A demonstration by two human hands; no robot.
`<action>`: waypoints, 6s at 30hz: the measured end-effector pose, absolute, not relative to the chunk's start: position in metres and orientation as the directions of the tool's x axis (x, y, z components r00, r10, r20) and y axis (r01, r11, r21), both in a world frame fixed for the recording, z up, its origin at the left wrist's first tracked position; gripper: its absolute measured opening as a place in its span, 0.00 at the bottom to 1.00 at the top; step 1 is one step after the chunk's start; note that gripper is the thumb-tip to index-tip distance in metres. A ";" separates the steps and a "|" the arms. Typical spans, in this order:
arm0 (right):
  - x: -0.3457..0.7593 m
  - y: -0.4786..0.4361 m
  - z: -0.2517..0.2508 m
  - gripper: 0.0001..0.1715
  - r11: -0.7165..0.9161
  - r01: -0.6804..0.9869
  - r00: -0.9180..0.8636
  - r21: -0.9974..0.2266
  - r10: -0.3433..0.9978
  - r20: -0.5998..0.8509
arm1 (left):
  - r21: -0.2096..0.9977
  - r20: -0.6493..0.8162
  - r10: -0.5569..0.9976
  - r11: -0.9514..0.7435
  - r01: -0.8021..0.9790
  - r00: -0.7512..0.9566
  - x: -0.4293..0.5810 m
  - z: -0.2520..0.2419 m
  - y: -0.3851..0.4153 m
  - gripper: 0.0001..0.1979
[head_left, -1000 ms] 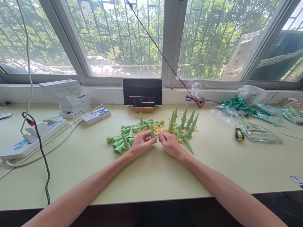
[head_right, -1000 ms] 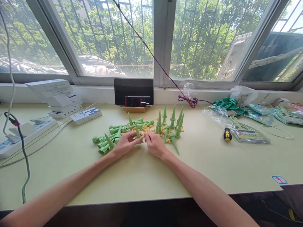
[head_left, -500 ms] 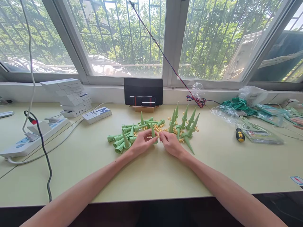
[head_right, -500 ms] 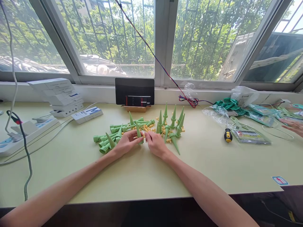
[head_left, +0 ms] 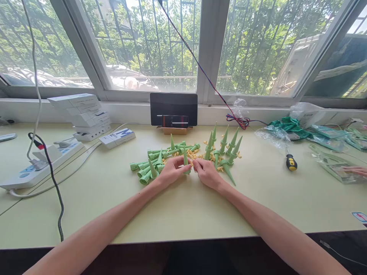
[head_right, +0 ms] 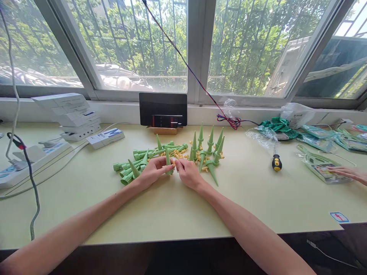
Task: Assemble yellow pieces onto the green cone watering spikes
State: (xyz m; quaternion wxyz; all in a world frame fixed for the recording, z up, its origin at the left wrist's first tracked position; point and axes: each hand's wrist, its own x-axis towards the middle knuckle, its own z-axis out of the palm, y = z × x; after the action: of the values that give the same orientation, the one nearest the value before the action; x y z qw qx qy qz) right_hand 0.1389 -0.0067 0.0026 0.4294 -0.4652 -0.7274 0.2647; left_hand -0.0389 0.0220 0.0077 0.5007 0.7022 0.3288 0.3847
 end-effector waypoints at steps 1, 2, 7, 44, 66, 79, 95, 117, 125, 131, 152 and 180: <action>0.139 -0.006 0.003 0.24 0.423 0.451 -0.192 -0.786 0.906 0.377 | 0.953 0.222 0.843 -0.295 0.076 0.489 -0.039 0.008 0.022 0.17; 0.139 -0.006 0.003 0.24 0.418 0.452 -0.188 -0.788 0.908 0.374 | 0.948 0.237 0.839 -0.310 0.072 0.490 -0.038 0.008 0.021 0.16; 0.139 -0.006 0.003 0.24 0.399 0.438 -0.176 -0.806 0.917 0.358 | 0.912 0.324 0.820 -0.403 0.076 0.472 -0.037 0.005 0.021 0.12; 0.134 -0.007 0.005 0.23 -0.004 0.001 -0.162 -1.000 0.987 -0.004 | 0.461 0.656 0.567 -0.823 0.331 0.498 -0.037 0.005 0.020 0.07; 0.134 -0.009 0.002 0.27 0.168 0.251 -0.004 -0.953 0.985 0.173 | 0.565 0.569 0.674 -0.737 0.372 0.471 -0.037 0.005 0.023 0.10; 0.134 -0.012 0.007 0.28 0.210 0.146 -0.016 -0.967 0.978 0.210 | 0.731 0.525 0.729 -0.651 0.206 0.439 -0.037 0.004 0.019 0.13; 0.135 -0.011 0.000 0.26 0.277 0.120 -0.124 -0.953 0.957 0.262 | 0.805 0.485 0.780 -0.575 0.146 0.395 -0.038 0.007 0.017 0.13; 0.134 -0.011 0.001 0.25 0.310 0.198 -0.092 -0.930 0.950 0.298 | 0.830 0.449 0.795 -0.540 0.139 0.408 -0.036 0.009 0.017 0.12; 0.133 -0.012 0.005 0.26 0.309 0.311 -0.048 -0.899 0.949 0.310 | 0.670 0.543 0.717 -0.684 0.289 0.437 -0.037 0.005 0.020 0.11; 0.132 -0.011 0.003 0.26 0.321 0.320 -0.047 -0.891 0.945 0.324 | 0.500 0.637 0.606 -0.795 0.344 0.476 -0.037 0.005 0.021 0.08; 0.133 -0.007 -0.001 0.27 0.352 0.457 -0.078 -0.817 0.931 0.357 | 0.443 0.667 0.550 -0.835 0.327 0.503 -0.037 0.001 0.021 0.03; 0.132 -0.007 0.000 0.26 0.322 0.447 -0.085 -0.835 0.944 0.319 | 0.470 0.659 0.576 -0.818 0.333 0.483 -0.037 0.003 0.021 0.04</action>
State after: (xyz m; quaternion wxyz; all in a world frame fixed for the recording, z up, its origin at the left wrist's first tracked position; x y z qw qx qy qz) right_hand 0.1321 -0.0073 0.0002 0.4437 -0.5104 -0.6813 0.2801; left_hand -0.0373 0.0212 0.0031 0.1405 0.8497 0.2673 0.4323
